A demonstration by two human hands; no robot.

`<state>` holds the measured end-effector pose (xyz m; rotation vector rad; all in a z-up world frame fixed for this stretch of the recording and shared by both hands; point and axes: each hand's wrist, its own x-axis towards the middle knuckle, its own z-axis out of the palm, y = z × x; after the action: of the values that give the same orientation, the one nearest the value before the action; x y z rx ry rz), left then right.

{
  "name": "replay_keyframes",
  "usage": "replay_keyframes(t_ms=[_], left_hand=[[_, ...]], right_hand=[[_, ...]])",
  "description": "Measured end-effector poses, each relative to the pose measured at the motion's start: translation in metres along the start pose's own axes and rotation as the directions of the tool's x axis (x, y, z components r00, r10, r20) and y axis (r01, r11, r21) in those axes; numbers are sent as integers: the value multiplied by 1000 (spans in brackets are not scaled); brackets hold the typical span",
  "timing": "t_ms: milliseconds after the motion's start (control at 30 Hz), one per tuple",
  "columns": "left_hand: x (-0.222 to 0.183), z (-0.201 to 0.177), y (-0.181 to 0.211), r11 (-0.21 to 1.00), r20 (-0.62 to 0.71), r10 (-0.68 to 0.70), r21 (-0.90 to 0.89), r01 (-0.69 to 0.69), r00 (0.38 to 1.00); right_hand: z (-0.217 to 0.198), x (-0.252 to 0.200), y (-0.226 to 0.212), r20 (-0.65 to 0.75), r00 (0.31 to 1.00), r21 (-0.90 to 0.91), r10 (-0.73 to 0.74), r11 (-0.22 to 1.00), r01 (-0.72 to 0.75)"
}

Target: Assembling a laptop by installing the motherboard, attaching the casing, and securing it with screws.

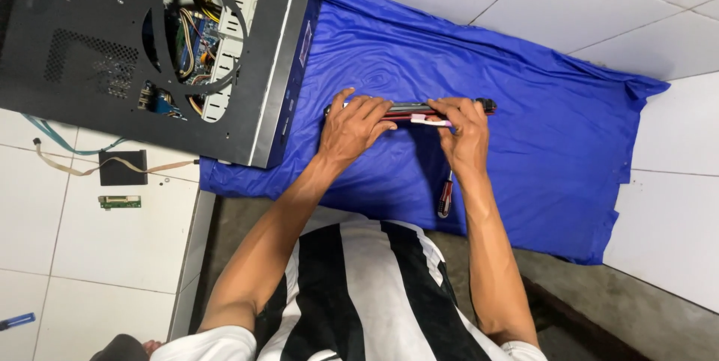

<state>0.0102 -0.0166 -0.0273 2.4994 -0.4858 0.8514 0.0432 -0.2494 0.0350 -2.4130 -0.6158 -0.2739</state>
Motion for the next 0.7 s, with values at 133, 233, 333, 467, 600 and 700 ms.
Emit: replay_keyframes(t_ms=[133, 233, 333, 467, 600, 700], left_hand=[[0, 8, 1, 999, 7, -9, -37, 10, 1000], [10, -7, 8, 983, 98, -104, -139, 117, 990], [27, -20, 11, 950, 195, -182, -219, 224, 964], [39, -7, 6, 912, 297, -305, -184, 368, 905], [61, 5, -2, 775, 581, -469, -89, 625, 665], [76, 16, -9, 712, 723, -498, 25, 702, 479]], right_hand=[[2, 3, 2, -18, 1000, 5, 2, 1000, -2], [2, 4, 3, -17, 1000, 25, -5, 1000, 6], [4, 5, 1, -34, 999, 66, 7, 998, -5], [19, -5, 4, -149, 989, 83, 16, 997, -4], [29, -14, 6, -130, 987, -87, -92, 993, 81], [30, -17, -2, -108, 986, -166, -128, 980, 109]])
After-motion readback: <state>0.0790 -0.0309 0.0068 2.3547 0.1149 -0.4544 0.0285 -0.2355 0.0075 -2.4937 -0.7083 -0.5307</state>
